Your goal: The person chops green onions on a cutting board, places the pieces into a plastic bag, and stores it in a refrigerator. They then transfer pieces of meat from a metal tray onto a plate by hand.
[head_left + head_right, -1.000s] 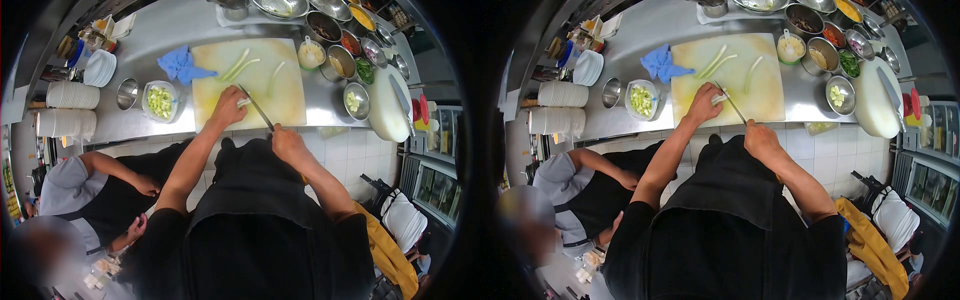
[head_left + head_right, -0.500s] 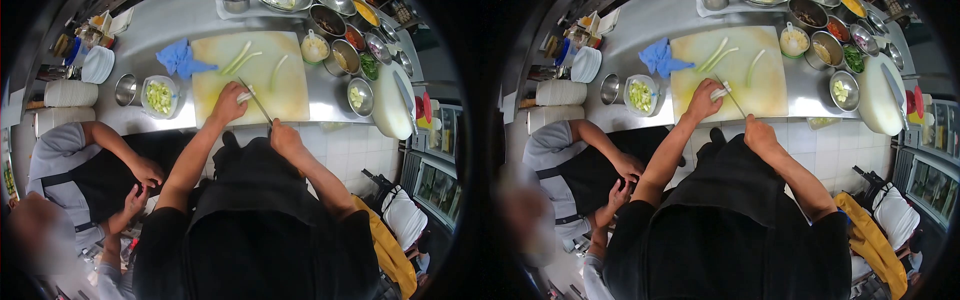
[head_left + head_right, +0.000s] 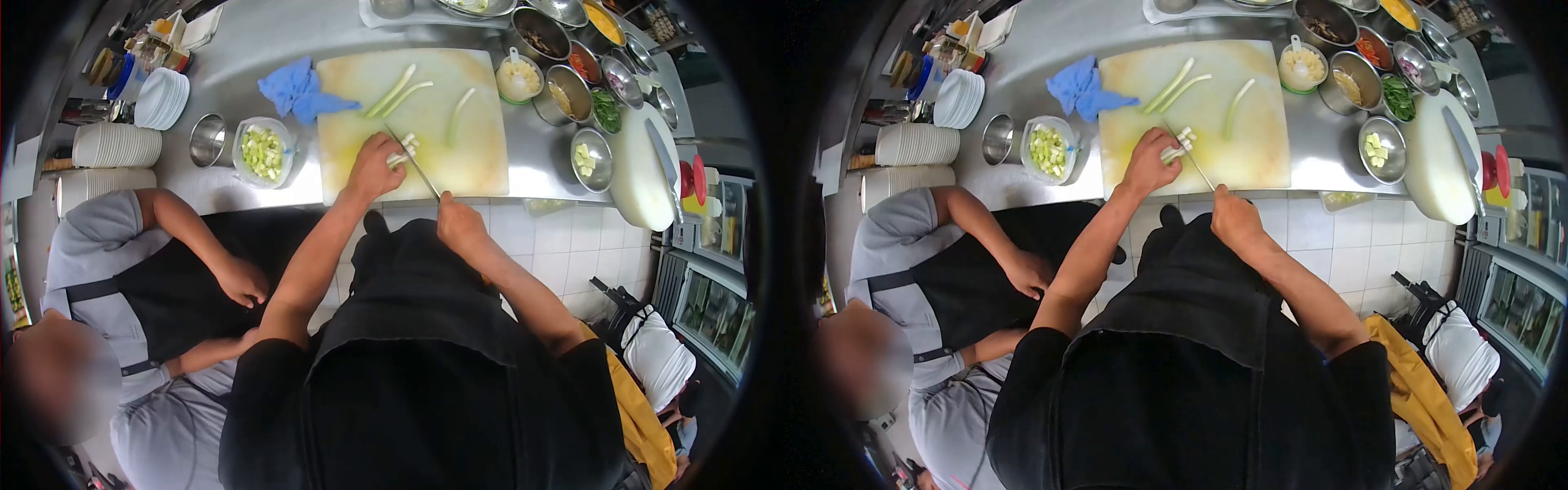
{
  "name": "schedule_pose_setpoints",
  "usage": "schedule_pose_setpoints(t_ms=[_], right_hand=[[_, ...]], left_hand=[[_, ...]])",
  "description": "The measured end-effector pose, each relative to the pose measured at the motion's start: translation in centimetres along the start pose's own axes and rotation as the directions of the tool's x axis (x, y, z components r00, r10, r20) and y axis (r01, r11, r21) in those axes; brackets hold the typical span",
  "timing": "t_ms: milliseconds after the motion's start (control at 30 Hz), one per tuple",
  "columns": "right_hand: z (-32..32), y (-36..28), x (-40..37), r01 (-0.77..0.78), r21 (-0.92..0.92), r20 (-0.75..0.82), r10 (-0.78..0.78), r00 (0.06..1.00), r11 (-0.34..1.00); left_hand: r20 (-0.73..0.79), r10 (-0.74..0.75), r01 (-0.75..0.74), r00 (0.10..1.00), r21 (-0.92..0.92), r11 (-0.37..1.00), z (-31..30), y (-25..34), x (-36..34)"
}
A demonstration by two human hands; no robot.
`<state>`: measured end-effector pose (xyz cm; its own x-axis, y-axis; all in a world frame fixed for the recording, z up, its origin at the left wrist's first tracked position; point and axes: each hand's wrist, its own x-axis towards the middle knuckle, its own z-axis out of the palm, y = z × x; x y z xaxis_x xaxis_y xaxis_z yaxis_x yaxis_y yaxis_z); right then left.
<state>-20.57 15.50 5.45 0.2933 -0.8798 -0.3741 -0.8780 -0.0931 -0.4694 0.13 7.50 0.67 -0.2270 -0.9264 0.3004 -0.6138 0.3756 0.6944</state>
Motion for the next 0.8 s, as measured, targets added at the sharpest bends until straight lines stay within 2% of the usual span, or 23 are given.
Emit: schedule_pose_setpoints(t_ms=[167,233,300,433,567,667,733,800], right_hand=[[-2.5,-0.6,-0.1,-0.014,-0.057,0.023,0.015,1.000,0.998],[-3.8,-1.3,-0.6,-0.019,-0.082,0.028,0.021,0.999,0.996],[-4.5,-2.0,-0.8,0.008,-0.077,0.104,0.000,0.995,0.997],[-3.7,-2.3,-0.6,0.026,-0.069,0.134,-0.016,0.991,0.997],[0.1,-1.2,-0.2,0.032,-0.033,0.045,-0.030,0.999,0.999],[0.2,-0.7,-0.2,0.048,-0.038,0.010,-0.047,0.999,0.998],[-1.3,-1.2,-0.1,0.054,-0.054,0.000,-0.054,0.999,0.997],[-3.1,-2.1,-0.7,0.065,-0.059,-0.002,-0.066,0.998,0.996]], left_hand=[[-0.009,0.001,-0.001,1.000,-0.025,1.000,-1.6,1.5,-0.3],[-0.052,0.019,-0.016,0.998,0.045,0.999,-2.0,1.7,-0.5],[-0.025,0.011,-0.010,1.000,0.044,0.999,-1.6,1.1,-0.5],[-0.002,-0.025,0.025,1.000,0.016,1.000,-0.7,0.0,-0.9],[-0.018,-0.043,0.043,0.999,-0.006,0.999,-0.6,-0.3,-1.1],[-0.016,-0.027,0.027,0.999,0.001,1.000,-0.7,0.0,-1.7],[-0.089,0.011,-0.013,0.996,-0.026,1.000,-1.6,1.1,-1.1],[-0.083,0.000,0.001,0.997,0.013,1.000,-2.5,1.7,-1.3]])
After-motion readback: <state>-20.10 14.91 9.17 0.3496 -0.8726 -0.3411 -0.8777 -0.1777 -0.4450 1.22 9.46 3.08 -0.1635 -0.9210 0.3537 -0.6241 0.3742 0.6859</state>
